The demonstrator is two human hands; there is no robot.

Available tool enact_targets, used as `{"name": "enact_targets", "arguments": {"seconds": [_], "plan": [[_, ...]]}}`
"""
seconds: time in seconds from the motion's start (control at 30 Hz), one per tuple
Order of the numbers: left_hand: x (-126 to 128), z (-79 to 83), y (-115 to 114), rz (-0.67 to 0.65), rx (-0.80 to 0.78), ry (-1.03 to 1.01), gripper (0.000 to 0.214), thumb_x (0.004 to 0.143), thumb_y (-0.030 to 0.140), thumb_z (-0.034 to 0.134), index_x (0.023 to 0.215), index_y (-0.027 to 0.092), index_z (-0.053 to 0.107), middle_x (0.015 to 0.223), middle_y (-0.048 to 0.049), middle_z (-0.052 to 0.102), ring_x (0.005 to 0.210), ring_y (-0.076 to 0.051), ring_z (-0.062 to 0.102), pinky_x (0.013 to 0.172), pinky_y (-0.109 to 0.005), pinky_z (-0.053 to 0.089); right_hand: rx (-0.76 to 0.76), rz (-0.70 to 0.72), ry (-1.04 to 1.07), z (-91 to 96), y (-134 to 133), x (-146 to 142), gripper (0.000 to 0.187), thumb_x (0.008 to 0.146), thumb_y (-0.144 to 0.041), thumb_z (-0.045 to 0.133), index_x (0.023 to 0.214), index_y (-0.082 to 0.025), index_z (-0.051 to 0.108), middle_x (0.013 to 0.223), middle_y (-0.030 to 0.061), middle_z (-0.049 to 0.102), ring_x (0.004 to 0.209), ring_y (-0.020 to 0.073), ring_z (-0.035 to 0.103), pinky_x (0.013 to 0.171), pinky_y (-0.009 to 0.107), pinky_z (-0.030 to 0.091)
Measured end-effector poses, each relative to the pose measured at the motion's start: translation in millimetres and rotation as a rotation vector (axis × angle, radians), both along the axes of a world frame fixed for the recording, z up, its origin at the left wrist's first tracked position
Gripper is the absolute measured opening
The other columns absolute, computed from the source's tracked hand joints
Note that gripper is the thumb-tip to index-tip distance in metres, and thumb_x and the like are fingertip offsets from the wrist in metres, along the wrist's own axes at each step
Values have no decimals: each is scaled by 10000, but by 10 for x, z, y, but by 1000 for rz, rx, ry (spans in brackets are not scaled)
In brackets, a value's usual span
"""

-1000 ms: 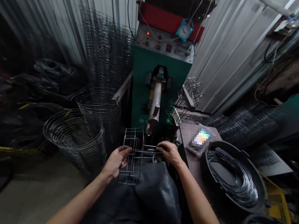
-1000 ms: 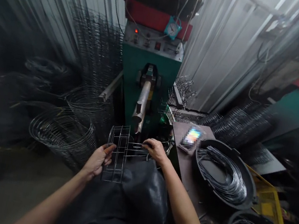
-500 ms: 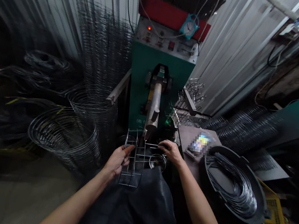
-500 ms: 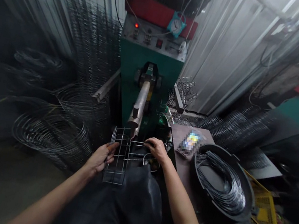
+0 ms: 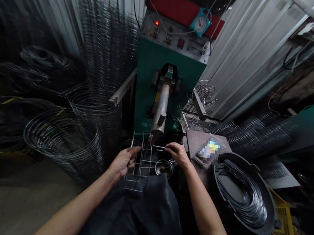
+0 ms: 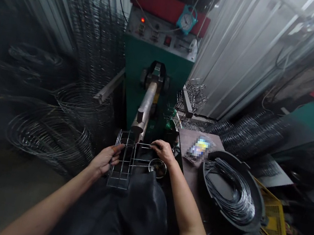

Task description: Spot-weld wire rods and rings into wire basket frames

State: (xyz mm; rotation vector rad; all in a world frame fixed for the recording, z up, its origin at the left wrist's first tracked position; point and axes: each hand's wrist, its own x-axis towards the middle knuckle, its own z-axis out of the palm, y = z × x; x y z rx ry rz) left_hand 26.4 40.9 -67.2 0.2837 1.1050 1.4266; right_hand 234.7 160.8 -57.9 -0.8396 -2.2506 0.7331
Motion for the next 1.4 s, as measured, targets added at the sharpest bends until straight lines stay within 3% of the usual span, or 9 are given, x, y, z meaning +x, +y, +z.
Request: {"name": "enact_targets", "arguments": {"seconds": [0.17,0.37,0.63,0.77,0.87,1.0,1.1,1.27,1.4], "plan": [[1,-21,20,-2,-36,-4,351,517,292,784,645,149,490,453,108,338,336,-3,212,321,-164,122,18,-32,-13,10,-51,-1,173,808,-353,574,781,-206,662,733,17,640,686,138,596,663,250,462],[-2,-11,25,10,-46,-16,337,503,267,790,651,143,513,441,111,331,333,-7,225,322,-159,131,175,-157,23,-71,-224,248,260,752,-387,639,954,-226,607,1026,73,584,1002,201,547,882,339,444],[-9,-33,17,10,-62,6,303,534,239,772,721,125,563,466,106,335,328,-2,219,319,-157,132,173,-577,-106,-609,-176,1031,341,730,-426,615,975,-192,577,934,89,599,912,243,558,820,403,461],[-11,-51,18,9,-74,13,311,543,242,766,751,126,565,470,105,342,327,-4,223,313,-154,142,85,-645,-169,-867,-97,1084,332,719,-410,596,958,-180,586,922,95,624,901,250,572,807,407,464],[-11,-64,23,14,-75,21,323,539,250,769,747,133,553,470,108,334,328,-3,218,313,-151,137,40,-632,-109,-938,-73,982,293,730,-391,580,927,-174,593,903,94,641,870,238,587,802,386,467],[-7,-72,27,22,-57,34,351,516,273,786,705,139,521,476,105,341,335,1,217,317,-149,130,85,-618,82,-867,-161,869,266,804,-369,496,977,-183,576,927,84,646,851,214,594,801,368,469],[5,-78,23,30,-45,37,370,507,289,789,704,143,512,473,109,336,336,1,214,316,-150,132,178,-573,170,-687,-312,754,259,836,-340,471,1029,-194,565,975,86,630,884,210,585,810,367,464],[38,-86,-7,30,-24,28,378,506,301,785,692,154,491,466,115,328,328,0,210,318,-154,125,172,-239,36,-258,-530,364,162,822,-361,558,867,-235,651,825,53,627,809,190,574,753,320,451],[27,-98,-43,30,-1,24,399,505,334,785,685,163,472,463,120,322,328,3,190,316,-155,123,129,-257,57,-64,-488,200,207,788,-424,601,766,-228,664,752,35,614,776,183,562,745,319,419]]}}
